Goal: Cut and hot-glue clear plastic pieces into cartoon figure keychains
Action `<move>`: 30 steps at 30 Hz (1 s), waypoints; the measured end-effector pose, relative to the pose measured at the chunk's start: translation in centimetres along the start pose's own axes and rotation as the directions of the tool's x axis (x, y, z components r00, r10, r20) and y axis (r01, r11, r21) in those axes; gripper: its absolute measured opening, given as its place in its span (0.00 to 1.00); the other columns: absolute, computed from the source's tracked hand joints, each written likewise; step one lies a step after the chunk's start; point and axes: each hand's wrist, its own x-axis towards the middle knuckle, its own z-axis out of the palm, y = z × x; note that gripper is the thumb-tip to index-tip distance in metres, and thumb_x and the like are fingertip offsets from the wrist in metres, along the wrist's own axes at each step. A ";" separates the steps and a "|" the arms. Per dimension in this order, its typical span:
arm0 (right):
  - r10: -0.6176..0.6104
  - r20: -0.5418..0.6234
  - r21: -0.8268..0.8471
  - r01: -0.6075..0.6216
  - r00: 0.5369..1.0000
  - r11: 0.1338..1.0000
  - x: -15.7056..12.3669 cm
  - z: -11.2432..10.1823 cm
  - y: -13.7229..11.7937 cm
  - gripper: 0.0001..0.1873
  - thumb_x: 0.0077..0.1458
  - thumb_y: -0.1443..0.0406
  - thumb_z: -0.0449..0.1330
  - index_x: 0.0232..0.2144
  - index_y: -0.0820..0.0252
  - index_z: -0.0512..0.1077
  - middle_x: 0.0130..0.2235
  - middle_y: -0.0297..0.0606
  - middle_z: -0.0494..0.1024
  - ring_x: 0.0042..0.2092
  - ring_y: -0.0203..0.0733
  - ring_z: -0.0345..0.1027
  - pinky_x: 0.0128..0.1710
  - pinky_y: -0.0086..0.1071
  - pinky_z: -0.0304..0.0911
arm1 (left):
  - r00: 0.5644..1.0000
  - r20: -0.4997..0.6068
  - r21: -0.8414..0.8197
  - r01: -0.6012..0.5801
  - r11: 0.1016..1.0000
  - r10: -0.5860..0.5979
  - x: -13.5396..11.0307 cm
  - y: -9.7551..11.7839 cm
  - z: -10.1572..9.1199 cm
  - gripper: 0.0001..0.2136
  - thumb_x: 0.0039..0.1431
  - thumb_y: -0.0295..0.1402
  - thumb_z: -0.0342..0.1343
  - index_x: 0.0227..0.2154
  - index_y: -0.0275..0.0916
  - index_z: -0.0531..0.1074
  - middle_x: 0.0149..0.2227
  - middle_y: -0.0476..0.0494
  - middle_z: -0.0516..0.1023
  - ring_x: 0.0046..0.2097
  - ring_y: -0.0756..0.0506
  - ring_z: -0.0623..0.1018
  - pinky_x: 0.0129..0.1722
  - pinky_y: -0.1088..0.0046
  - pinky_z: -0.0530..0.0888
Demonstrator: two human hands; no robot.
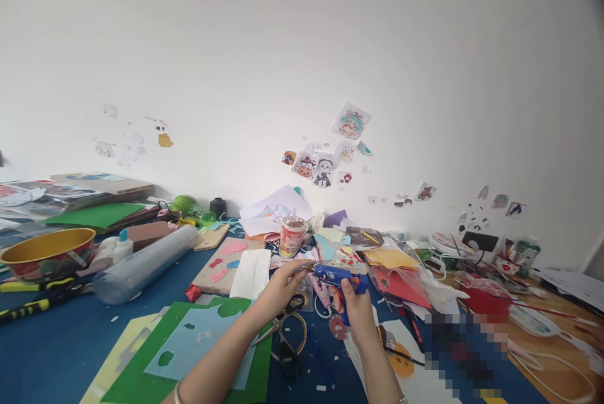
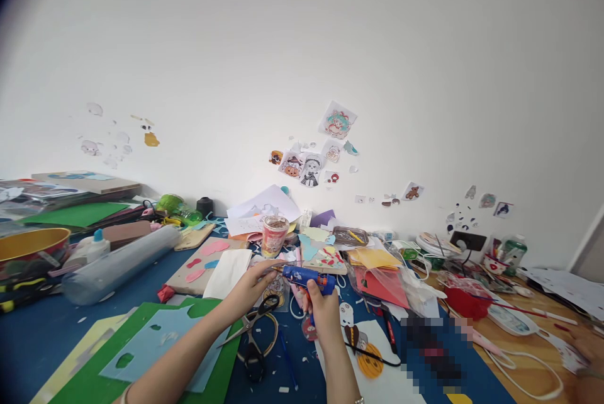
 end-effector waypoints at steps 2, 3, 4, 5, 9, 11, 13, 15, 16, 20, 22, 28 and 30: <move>0.000 0.002 -0.014 0.000 1.000 1.000 0.0 0.0 0.1 0.30 0.44 0.40 0.54 0.12 0.58 0.68 0.11 0.35 0.66 0.14 0.36 0.56 0.15 0.30 0.54 | 1.000 0.003 0.004 0.006 1.000 -0.006 0.0 0.0 0.0 0.16 0.59 0.37 0.45 0.46 0.42 0.71 0.50 0.44 0.74 0.53 0.42 0.71 0.54 0.63 0.66; 0.000 0.003 -0.024 0.000 1.000 1.000 0.0 -0.1 0.1 0.30 0.44 0.40 0.54 0.12 0.58 0.68 0.11 0.35 0.66 0.14 0.37 0.57 0.15 0.30 0.54 | 1.000 0.006 0.005 0.007 1.000 -0.007 0.0 0.0 0.0 0.16 0.59 0.37 0.45 0.46 0.42 0.71 0.50 0.43 0.74 0.53 0.42 0.71 0.54 0.63 0.66; 0.001 0.005 -0.036 -0.001 1.000 0.999 0.0 -0.1 0.1 0.30 0.44 0.39 0.54 0.11 0.58 0.67 0.10 0.35 0.66 0.14 0.37 0.57 0.15 0.30 0.55 | 1.000 0.009 0.004 0.007 1.000 -0.007 0.0 0.1 0.0 0.16 0.59 0.37 0.45 0.46 0.42 0.71 0.50 0.43 0.74 0.53 0.42 0.71 0.54 0.63 0.66; 0.000 0.002 -0.049 0.001 1.000 0.999 0.0 -0.1 0.0 0.31 0.44 0.39 0.53 0.10 0.57 0.66 0.10 0.36 0.66 0.14 0.37 0.58 0.15 0.30 0.55 | 1.000 0.010 0.002 0.006 1.000 -0.006 0.0 0.1 -0.1 0.16 0.59 0.37 0.45 0.46 0.42 0.71 0.49 0.43 0.74 0.52 0.42 0.71 0.54 0.63 0.66; -0.025 -0.015 -0.073 0.024 1.000 0.997 -0.1 0.0 -0.6 0.31 0.43 0.39 0.53 0.07 0.55 0.62 0.10 0.36 0.65 0.14 0.38 0.58 0.16 0.31 0.57 | 1.000 0.005 -0.002 0.007 1.000 -0.007 0.0 0.5 -0.1 0.15 0.59 0.37 0.46 0.45 0.42 0.72 0.49 0.43 0.75 0.52 0.42 0.71 0.53 0.62 0.67; -0.030 -0.029 -0.073 0.028 0.999 0.997 -0.2 0.1 -0.8 0.32 0.43 0.38 0.53 0.06 0.55 0.61 0.09 0.36 0.64 0.14 0.38 0.58 0.17 0.32 0.58 | 1.000 0.002 0.001 0.009 1.000 -0.009 0.0 0.6 -0.1 0.15 0.59 0.37 0.46 0.45 0.42 0.72 0.49 0.43 0.75 0.52 0.42 0.71 0.53 0.62 0.67; -0.024 -0.045 -0.072 0.021 0.999 0.997 -0.3 0.2 -0.9 0.32 0.42 0.38 0.53 0.06 0.55 0.60 0.10 0.36 0.64 0.14 0.38 0.58 0.17 0.32 0.58 | 1.000 0.005 0.001 0.009 1.000 -0.009 0.0 0.7 -0.1 0.16 0.59 0.37 0.45 0.46 0.42 0.72 0.49 0.43 0.75 0.52 0.42 0.71 0.53 0.63 0.67; -0.018 -0.058 -0.067 0.014 0.998 0.998 -0.3 0.2 -0.9 0.31 0.41 0.38 0.54 0.07 0.55 0.60 0.10 0.35 0.64 0.14 0.38 0.58 0.17 0.32 0.57 | 1.000 0.007 -0.003 0.011 1.000 -0.010 0.0 0.8 -0.2 0.16 0.59 0.37 0.45 0.46 0.42 0.72 0.49 0.43 0.75 0.52 0.42 0.71 0.53 0.63 0.67; -0.014 -0.064 -0.060 0.010 0.998 0.998 -0.3 0.2 -0.8 0.31 0.40 0.38 0.54 0.07 0.55 0.60 0.10 0.35 0.64 0.14 0.38 0.57 0.17 0.32 0.57 | 1.000 0.005 -0.005 0.012 1.000 -0.012 -0.1 0.8 -0.2 0.16 0.59 0.37 0.46 0.46 0.43 0.72 0.49 0.44 0.75 0.52 0.42 0.71 0.53 0.63 0.67; 0.005 -0.081 -0.031 -0.008 0.997 0.999 -0.2 0.2 -0.5 0.30 0.39 0.38 0.55 0.09 0.56 0.64 0.10 0.34 0.64 0.14 0.37 0.57 0.16 0.32 0.56 | 1.000 -0.001 -0.008 0.019 1.000 -0.019 -0.1 0.9 -0.2 0.16 0.59 0.38 0.46 0.46 0.42 0.72 0.49 0.44 0.75 0.52 0.41 0.71 0.53 0.63 0.67; 0.004 -0.086 -0.030 -0.007 0.996 1.000 -0.2 0.2 -0.5 0.30 0.39 0.38 0.55 0.09 0.56 0.63 0.10 0.34 0.64 0.14 0.38 0.57 0.16 0.32 0.57 | 1.000 0.003 -0.008 0.022 1.000 -0.022 -0.1 0.9 -0.2 0.16 0.59 0.38 0.45 0.46 0.42 0.72 0.49 0.43 0.75 0.52 0.41 0.71 0.53 0.63 0.67; -0.002 -0.105 -0.040 -0.002 0.994 0.999 -0.2 0.1 -0.6 0.31 0.38 0.37 0.55 0.09 0.56 0.64 0.09 0.34 0.62 0.14 0.38 0.57 0.16 0.32 0.57 | 1.000 -0.017 -0.015 0.007 1.000 -0.007 0.0 0.4 0.0 0.16 0.58 0.37 0.46 0.45 0.41 0.72 0.49 0.43 0.75 0.52 0.42 0.71 0.54 0.64 0.66; -0.007 -0.110 -0.047 0.002 0.994 0.999 -0.1 0.1 -0.5 0.31 0.38 0.37 0.55 0.10 0.57 0.66 0.09 0.34 0.63 0.14 0.38 0.57 0.16 0.32 0.57 | 1.000 -0.014 -0.022 0.004 1.000 -0.004 0.1 0.3 0.0 0.16 0.58 0.37 0.46 0.45 0.41 0.72 0.49 0.43 0.75 0.52 0.42 0.71 0.54 0.64 0.66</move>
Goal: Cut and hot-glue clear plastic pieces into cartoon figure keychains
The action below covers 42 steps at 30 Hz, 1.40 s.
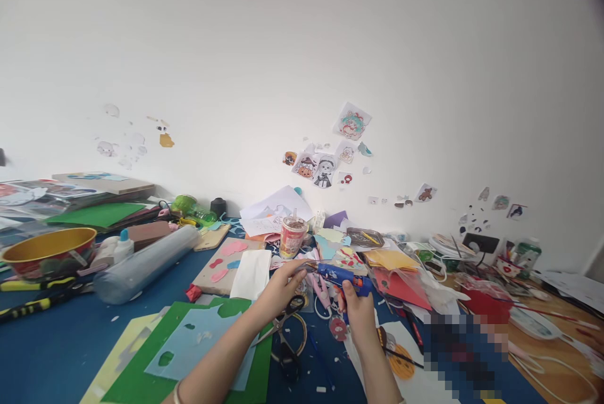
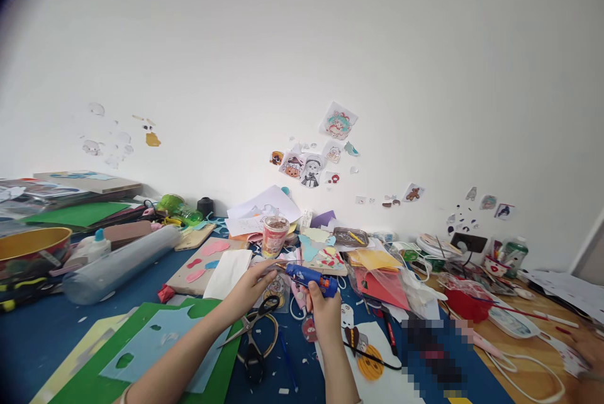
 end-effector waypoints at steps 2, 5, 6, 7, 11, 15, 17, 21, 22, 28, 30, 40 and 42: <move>-0.003 0.002 -0.007 0.003 1.000 1.000 0.1 -0.1 0.1 0.30 0.39 0.37 0.55 0.10 0.57 0.66 0.09 0.34 0.63 0.14 0.38 0.57 0.16 0.32 0.57 | 1.000 0.012 -0.006 -0.007 1.000 0.007 0.0 0.0 0.0 0.16 0.59 0.37 0.46 0.45 0.40 0.71 0.50 0.42 0.74 0.53 0.42 0.71 0.55 0.64 0.65; -0.026 -0.004 -0.026 0.026 1.000 0.999 0.1 -0.2 0.3 0.30 0.41 0.39 0.55 0.09 0.56 0.64 0.09 0.34 0.64 0.14 0.38 0.58 0.16 0.32 0.58 | 0.999 0.029 -0.010 -0.016 1.000 0.016 0.1 0.1 -0.1 0.16 0.59 0.36 0.45 0.45 0.40 0.71 0.50 0.42 0.74 0.53 0.43 0.70 0.55 0.64 0.65; -0.036 -0.009 -0.035 0.035 0.999 0.999 0.1 -0.2 0.3 0.30 0.41 0.39 0.55 0.09 0.56 0.63 0.10 0.34 0.64 0.14 0.38 0.58 0.17 0.31 0.58 | 0.999 0.030 -0.011 -0.014 1.000 0.014 0.1 0.2 -0.1 0.16 0.59 0.36 0.45 0.46 0.40 0.71 0.50 0.43 0.74 0.53 0.43 0.70 0.55 0.64 0.65; -0.043 -0.013 -0.044 0.042 0.999 0.998 0.1 -0.3 0.4 0.30 0.42 0.40 0.55 0.08 0.56 0.62 0.10 0.34 0.64 0.14 0.38 0.58 0.17 0.31 0.58 | 1.000 0.027 -0.012 -0.010 1.000 0.010 0.1 0.2 -0.2 0.16 0.59 0.36 0.45 0.46 0.40 0.71 0.50 0.43 0.74 0.53 0.43 0.71 0.55 0.64 0.65; -0.049 -0.024 -0.055 0.047 0.999 0.997 0.1 -0.3 0.3 0.31 0.42 0.39 0.54 0.08 0.57 0.62 0.09 0.33 0.63 0.14 0.37 0.58 0.18 0.31 0.58 | 1.000 0.008 -0.026 -0.003 1.000 0.003 0.1 0.2 -0.1 0.16 0.58 0.37 0.46 0.45 0.40 0.71 0.49 0.42 0.75 0.52 0.42 0.71 0.55 0.63 0.65; -0.017 -0.034 -0.061 0.015 0.999 0.998 0.0 -0.2 -0.3 0.32 0.39 0.37 0.53 0.09 0.57 0.64 0.10 0.34 0.63 0.14 0.38 0.58 0.18 0.32 0.58 | 1.000 0.008 -0.031 -0.004 1.000 0.004 0.1 0.2 -0.1 0.16 0.58 0.37 0.46 0.45 0.39 0.72 0.48 0.42 0.75 0.52 0.42 0.72 0.54 0.64 0.66; -0.008 -0.047 -0.062 0.005 0.999 0.998 -0.1 -0.1 -0.9 0.32 0.37 0.36 0.53 0.08 0.56 0.62 0.09 0.34 0.62 0.14 0.38 0.57 0.18 0.33 0.58 | 1.000 0.008 -0.027 0.004 1.000 -0.004 0.1 0.2 -0.2 0.16 0.58 0.37 0.46 0.46 0.39 0.71 0.49 0.42 0.75 0.52 0.42 0.72 0.54 0.64 0.66; 0.001 -0.063 -0.054 -0.005 0.998 0.999 -0.2 0.1 -1.5 0.32 0.35 0.35 0.53 0.06 0.54 0.59 0.10 0.34 0.62 0.14 0.38 0.57 0.18 0.33 0.58 | 1.000 -0.005 -0.022 0.017 1.000 -0.018 0.1 0.1 -0.2 0.17 0.58 0.38 0.46 0.46 0.39 0.71 0.49 0.41 0.75 0.52 0.42 0.72 0.54 0.63 0.66; 0.004 -0.066 -0.051 -0.008 0.998 0.999 -0.2 0.1 -1.5 0.32 0.35 0.35 0.54 0.07 0.55 0.59 0.10 0.34 0.62 0.14 0.38 0.57 0.19 0.33 0.58 | 1.000 -0.006 -0.021 0.019 1.000 -0.019 0.1 0.0 -0.1 0.17 0.58 0.38 0.46 0.46 0.39 0.71 0.49 0.41 0.75 0.52 0.42 0.71 0.54 0.63 0.66; 0.017 -0.078 -0.050 -0.021 0.997 0.999 -0.1 0.0 -1.0 0.33 0.35 0.35 0.53 0.07 0.55 0.60 0.10 0.35 0.63 0.14 0.38 0.57 0.18 0.33 0.58 | 1.000 -0.002 -0.010 0.022 1.000 -0.022 0.1 0.1 -0.2 0.18 0.57 0.38 0.46 0.47 0.38 0.71 0.50 0.40 0.74 0.53 0.41 0.71 0.55 0.62 0.65; 0.025 -0.082 -0.042 -0.028 0.996 0.999 0.0 -0.1 -0.7 0.33 0.35 0.35 0.54 0.07 0.55 0.60 0.10 0.35 0.63 0.14 0.38 0.58 0.17 0.33 0.57 | 1.000 -0.001 -0.010 0.021 1.000 -0.021 0.1 0.1 -0.2 0.18 0.57 0.38 0.45 0.47 0.38 0.71 0.50 0.40 0.74 0.53 0.41 0.70 0.55 0.62 0.65; 0.019 -0.110 -0.056 -0.025 0.994 0.998 0.3 -0.4 0.0 0.32 0.38 0.36 0.53 0.06 0.55 0.60 0.09 0.35 0.62 0.15 0.38 0.58 0.18 0.33 0.58 | 1.000 -0.009 -0.015 0.009 1.000 -0.009 0.1 0.1 -0.3 0.17 0.58 0.38 0.45 0.47 0.41 0.70 0.51 0.42 0.74 0.54 0.42 0.70 0.55 0.63 0.65; 0.018 -0.129 -0.069 -0.027 0.992 0.997 0.3 -0.3 -0.4 0.33 0.36 0.35 0.52 0.05 0.55 0.59 0.09 0.35 0.62 0.14 0.38 0.57 0.18 0.33 0.58 | 1.000 -0.001 -0.014 0.004 1.000 -0.004 0.1 0.1 -0.4 0.17 0.58 0.39 0.45 0.47 0.41 0.70 0.51 0.42 0.73 0.54 0.42 0.70 0.55 0.63 0.65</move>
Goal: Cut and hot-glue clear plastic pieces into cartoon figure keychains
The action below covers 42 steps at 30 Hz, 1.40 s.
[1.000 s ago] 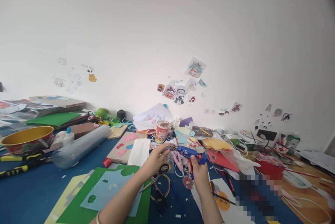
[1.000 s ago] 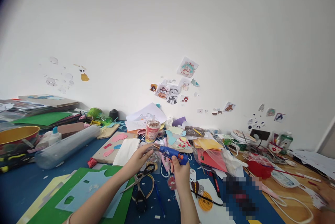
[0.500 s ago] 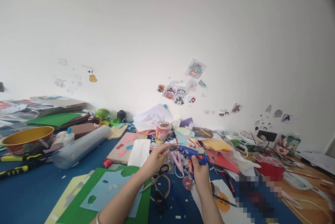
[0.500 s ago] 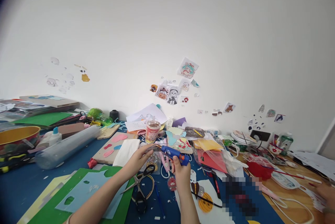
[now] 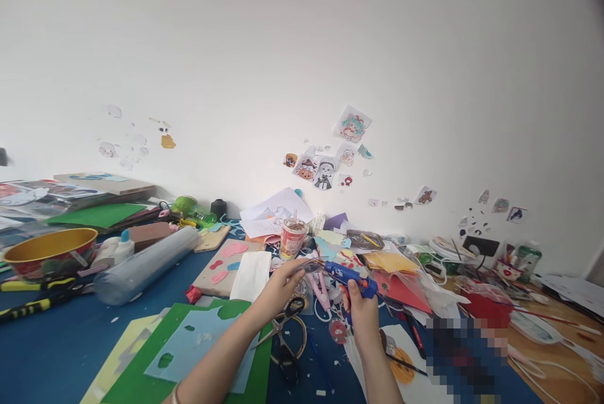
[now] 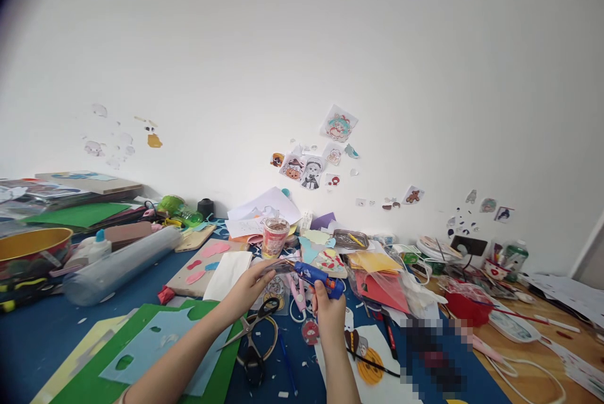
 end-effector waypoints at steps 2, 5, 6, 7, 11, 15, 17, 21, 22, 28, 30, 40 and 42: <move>0.000 -0.015 -0.003 0.000 1.000 1.000 -0.1 0.0 -0.4 0.33 0.34 0.34 0.52 0.05 0.55 0.60 0.09 0.35 0.62 0.14 0.38 0.57 0.17 0.33 0.57 | 1.000 -0.001 0.003 0.002 1.000 -0.002 0.0 -0.1 0.0 0.17 0.59 0.39 0.45 0.47 0.41 0.70 0.51 0.43 0.73 0.54 0.42 0.70 0.55 0.62 0.65; -0.013 -0.017 0.007 0.013 1.000 1.000 -0.1 0.0 -0.6 0.33 0.34 0.34 0.52 0.08 0.56 0.64 0.09 0.34 0.62 0.13 0.38 0.56 0.16 0.33 0.57 | 1.000 -0.014 0.007 0.006 1.000 -0.006 0.1 -0.2 0.0 0.17 0.58 0.38 0.45 0.47 0.41 0.70 0.50 0.42 0.74 0.54 0.42 0.70 0.55 0.62 0.65; -0.016 -0.019 0.009 0.016 1.000 1.000 0.0 0.0 -0.5 0.33 0.34 0.34 0.52 0.08 0.56 0.63 0.09 0.34 0.62 0.13 0.38 0.56 0.17 0.34 0.58 | 1.000 -0.017 0.008 0.007 1.000 -0.006 0.1 -0.2 0.0 0.17 0.58 0.38 0.46 0.47 0.40 0.71 0.50 0.42 0.74 0.53 0.42 0.70 0.55 0.62 0.65; -0.018 -0.022 0.011 0.018 1.000 1.000 0.0 0.0 -0.5 0.33 0.35 0.34 0.53 0.08 0.55 0.62 0.09 0.34 0.62 0.13 0.38 0.56 0.17 0.34 0.58 | 1.000 -0.017 0.008 0.006 1.000 -0.006 0.1 -0.2 0.0 0.17 0.58 0.38 0.46 0.47 0.40 0.70 0.50 0.42 0.74 0.53 0.42 0.70 0.55 0.62 0.65; -0.022 -0.033 0.018 0.023 0.999 1.000 0.2 -0.1 0.1 0.33 0.35 0.34 0.53 0.08 0.55 0.62 0.09 0.34 0.62 0.13 0.38 0.56 0.16 0.33 0.57 | 1.000 -0.002 0.009 0.007 1.000 -0.007 0.0 0.0 -0.1 0.17 0.58 0.38 0.45 0.48 0.41 0.70 0.51 0.42 0.73 0.54 0.42 0.70 0.55 0.62 0.65; -0.032 -0.050 0.023 0.033 0.998 0.999 0.3 -0.2 0.3 0.32 0.37 0.35 0.53 0.09 0.57 0.63 0.09 0.34 0.62 0.13 0.37 0.56 0.16 0.33 0.56 | 0.999 -0.008 0.008 0.031 0.999 -0.031 0.0 0.2 -0.2 0.18 0.58 0.39 0.45 0.48 0.41 0.70 0.51 0.42 0.73 0.54 0.42 0.70 0.55 0.62 0.65; -0.031 -0.057 0.030 0.033 0.998 0.999 0.3 -0.2 0.2 0.32 0.37 0.36 0.54 0.09 0.57 0.63 0.09 0.34 0.62 0.13 0.37 0.55 0.16 0.32 0.55 | 0.999 -0.009 0.005 0.030 1.000 -0.030 0.0 0.1 -0.1 0.18 0.58 0.39 0.45 0.48 0.41 0.70 0.51 0.42 0.73 0.54 0.42 0.70 0.55 0.62 0.65; -0.011 -0.058 0.037 0.013 0.998 0.999 0.3 -0.3 0.1 0.31 0.37 0.37 0.55 0.09 0.57 0.63 0.09 0.34 0.62 0.13 0.37 0.55 0.16 0.32 0.55 | 1.000 -0.011 -0.001 0.019 1.000 -0.019 0.0 0.0 -0.1 0.17 0.58 0.39 0.46 0.47 0.42 0.71 0.50 0.42 0.74 0.53 0.42 0.70 0.54 0.62 0.66; -0.007 -0.061 0.036 0.009 0.998 0.999 0.4 -0.3 0.1 0.31 0.37 0.37 0.55 0.10 0.57 0.64 0.09 0.34 0.62 0.13 0.37 0.55 0.16 0.32 0.55 | 1.000 -0.012 0.000 0.019 1.000 -0.019 0.0 0.0 -0.1 0.17 0.58 0.39 0.46 0.47 0.42 0.71 0.50 0.42 0.74 0.53 0.42 0.70 0.54 0.62 0.66; 0.008 -0.053 0.058 -0.005 0.999 0.998 0.6 -0.5 0.9 0.29 0.40 0.40 0.56 0.11 0.58 0.65 0.10 0.33 0.62 0.14 0.37 0.56 0.17 0.32 0.54 | 1.000 -0.006 0.009 0.022 1.000 -0.022 0.0 0.0 -0.1 0.17 0.59 0.39 0.45 0.48 0.42 0.70 0.51 0.42 0.73 0.54 0.42 0.70 0.55 0.62 0.65; 0.009 -0.053 0.075 -0.005 0.999 0.997 0.7 -0.5 1.2 0.28 0.41 0.41 0.57 0.11 0.57 0.64 0.10 0.32 0.62 0.14 0.37 0.56 0.16 0.32 0.53 | 1.000 0.000 0.009 0.010 1.000 -0.010 0.0 -0.1 -0.1 0.18 0.59 0.39 0.45 0.49 0.41 0.70 0.51 0.42 0.73 0.54 0.42 0.70 0.55 0.62 0.65; 0.012 -0.092 0.060 -0.007 0.996 0.998 0.7 -0.5 0.9 0.29 0.40 0.39 0.55 0.10 0.57 0.64 0.10 0.33 0.63 0.14 0.37 0.56 0.16 0.32 0.53 | 1.000 -0.001 0.009 0.021 1.000 -0.021 -0.1 0.1 -0.2 0.18 0.59 0.39 0.45 0.48 0.42 0.70 0.51 0.41 0.73 0.54 0.42 0.69 0.55 0.61 0.64; 0.016 -0.098 0.055 -0.010 0.995 0.998 0.7 -0.5 0.9 0.29 0.40 0.40 0.56 0.09 0.57 0.63 0.10 0.32 0.62 0.14 0.37 0.56 0.16 0.32 0.53 | 1.000 -0.004 0.007 0.015 1.000 -0.015 -0.1 0.0 -0.2 0.18 0.59 0.40 0.45 0.48 0.42 0.70 0.51 0.42 0.73 0.54 0.42 0.70 0.55 0.61 0.65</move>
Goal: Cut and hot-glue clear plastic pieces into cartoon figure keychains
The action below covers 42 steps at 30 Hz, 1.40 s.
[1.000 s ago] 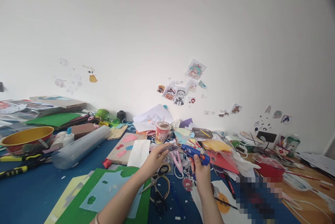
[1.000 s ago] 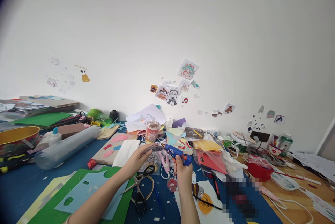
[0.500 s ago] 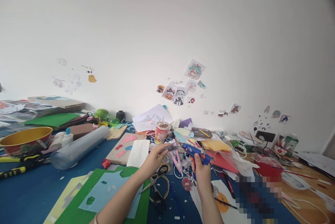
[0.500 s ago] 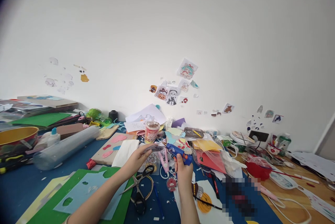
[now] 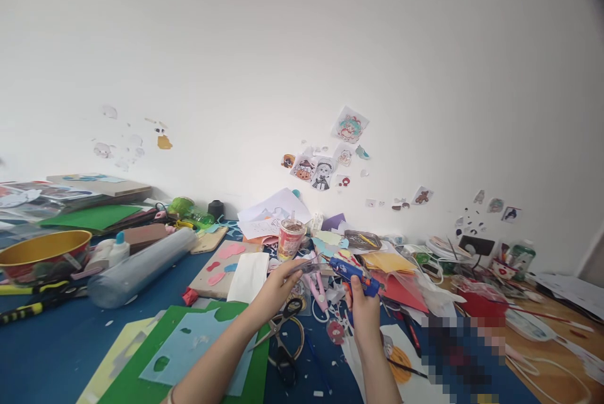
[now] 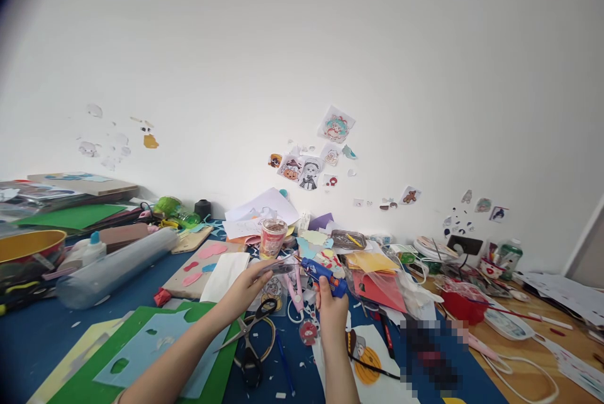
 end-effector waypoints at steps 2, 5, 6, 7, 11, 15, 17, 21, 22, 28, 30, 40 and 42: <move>-0.003 0.001 0.000 0.003 1.000 1.000 0.1 0.0 0.2 0.29 0.40 0.40 0.56 0.09 0.57 0.62 0.10 0.32 0.62 0.14 0.36 0.55 0.16 0.31 0.53 | 1.000 -0.003 -0.003 -0.001 1.000 0.001 0.0 0.0 0.0 0.18 0.59 0.40 0.45 0.48 0.43 0.70 0.51 0.42 0.73 0.54 0.41 0.70 0.55 0.61 0.65; 0.005 -0.003 0.011 -0.005 1.000 1.000 0.3 -0.1 0.7 0.29 0.42 0.41 0.56 0.09 0.57 0.61 0.10 0.31 0.61 0.14 0.36 0.55 0.16 0.31 0.53 | 1.000 -0.007 -0.003 -0.003 1.000 0.003 0.0 0.0 -0.1 0.18 0.59 0.40 0.45 0.49 0.43 0.70 0.51 0.43 0.73 0.54 0.41 0.70 0.54 0.61 0.66; 0.006 -0.007 0.014 -0.006 1.000 1.000 0.4 -0.1 0.9 0.28 0.42 0.41 0.56 0.10 0.57 0.61 0.10 0.31 0.61 0.14 0.36 0.55 0.16 0.31 0.52 | 1.000 -0.006 -0.002 -0.004 1.000 0.004 0.0 0.0 -0.1 0.18 0.59 0.40 0.45 0.49 0.43 0.70 0.51 0.43 0.73 0.54 0.41 0.70 0.54 0.62 0.66; 0.004 -0.009 0.018 -0.003 1.000 1.000 0.4 -0.1 1.1 0.28 0.43 0.42 0.57 0.10 0.57 0.61 0.10 0.31 0.61 0.14 0.36 0.56 0.16 0.31 0.52 | 1.000 -0.005 -0.001 -0.003 1.000 0.003 0.0 0.0 -0.1 0.18 0.59 0.40 0.45 0.48 0.42 0.70 0.51 0.43 0.73 0.54 0.41 0.70 0.54 0.62 0.66; -0.004 -0.016 0.011 0.005 1.000 1.000 0.5 -0.2 1.3 0.27 0.45 0.43 0.56 0.11 0.57 0.62 0.10 0.30 0.61 0.14 0.36 0.55 0.17 0.31 0.53 | 1.000 -0.003 0.006 0.002 1.000 -0.002 0.0 0.3 -0.1 0.17 0.59 0.39 0.45 0.48 0.42 0.70 0.51 0.42 0.73 0.53 0.42 0.70 0.54 0.62 0.66; -0.008 -0.039 0.001 0.008 0.999 1.000 0.3 -0.2 0.9 0.27 0.45 0.43 0.56 0.11 0.57 0.62 0.10 0.30 0.62 0.14 0.36 0.55 0.16 0.31 0.53 | 1.000 0.000 0.012 0.000 1.000 0.000 0.0 0.4 -0.2 0.17 0.59 0.39 0.45 0.48 0.43 0.70 0.50 0.42 0.74 0.53 0.42 0.70 0.54 0.62 0.67; -0.026 -0.040 0.008 0.027 0.999 1.000 0.3 -0.2 0.8 0.27 0.45 0.43 0.56 0.11 0.57 0.63 0.10 0.30 0.62 0.14 0.36 0.55 0.16 0.31 0.53 | 1.000 0.002 0.011 0.001 1.000 -0.001 0.0 0.4 -0.2 0.17 0.59 0.39 0.45 0.48 0.43 0.70 0.51 0.42 0.73 0.53 0.43 0.70 0.54 0.62 0.66; -0.059 -0.082 -0.079 0.052 0.995 0.996 0.5 -0.3 1.0 0.28 0.45 0.43 0.55 0.11 0.56 0.62 0.11 0.32 0.64 0.15 0.38 0.57 0.17 0.31 0.55 | 1.000 0.000 -0.011 0.000 1.000 0.000 0.0 0.0 0.0 0.17 0.58 0.40 0.46 0.47 0.43 0.71 0.50 0.43 0.74 0.53 0.42 0.70 0.54 0.62 0.66; -0.072 -0.093 -0.143 0.058 0.993 0.988 0.5 -0.4 1.0 0.27 0.46 0.43 0.54 0.11 0.56 0.63 0.12 0.34 0.66 0.16 0.40 0.60 0.19 0.32 0.56 | 1.000 0.000 -0.022 0.001 1.000 -0.001 0.0 0.1 0.0 0.17 0.58 0.40 0.46 0.47 0.43 0.71 0.50 0.43 0.74 0.53 0.42 0.70 0.55 0.62 0.66; -0.203 0.096 -0.544 0.222 0.974 0.809 0.2 0.6 2.1 0.23 0.49 0.49 0.54 0.35 0.61 0.74 0.33 0.47 0.77 0.37 0.53 0.70 0.33 0.37 0.62 | 0.995 0.067 -0.132 0.080 0.988 -0.071 -0.2 1.7 -0.5 0.20 0.58 0.45 0.46 0.48 0.41 0.70 0.52 0.42 0.72 0.53 0.40 0.70 0.53 0.61 0.67; -0.257 0.237 -0.570 0.348 0.937 0.745 0.1 1.5 2.9 0.21 0.52 0.54 0.54 0.42 0.61 0.72 0.39 0.46 0.77 0.41 0.53 0.68 0.38 0.37 0.62 | 0.989 0.081 -0.188 0.136 0.973 -0.122 -0.3 2.3 -0.7 0.22 0.57 0.46 0.47 0.49 0.40 0.69 0.51 0.41 0.73 0.52 0.40 0.71 0.51 0.61 0.69; -0.261 0.348 -0.530 0.419 0.900 0.737 0.1 3.4 5.3 0.26 0.37 0.75 0.54 0.42 0.61 0.73 0.42 0.44 0.75 0.47 0.54 0.64 0.47 0.42 0.58 | 0.947 0.051 -0.387 0.313 0.868 -0.318 -0.2 2.0 -1.0 0.26 0.52 0.50 0.51 0.48 0.35 0.66 0.43 0.40 0.76 0.38 0.44 0.77 0.40 0.67 0.72; -0.188 0.295 -0.333 0.285 0.937 0.899 0.2 3.3 4.5 0.22 0.40 0.72 0.55 0.41 0.59 0.74 0.44 0.43 0.75 0.49 0.53 0.63 0.50 0.42 0.58 | 0.937 0.103 -0.422 0.344 0.839 -0.333 -0.3 2.1 -0.8 0.26 0.51 0.49 0.53 0.48 0.35 0.66 0.42 0.40 0.77 0.38 0.44 0.77 0.41 0.66 0.71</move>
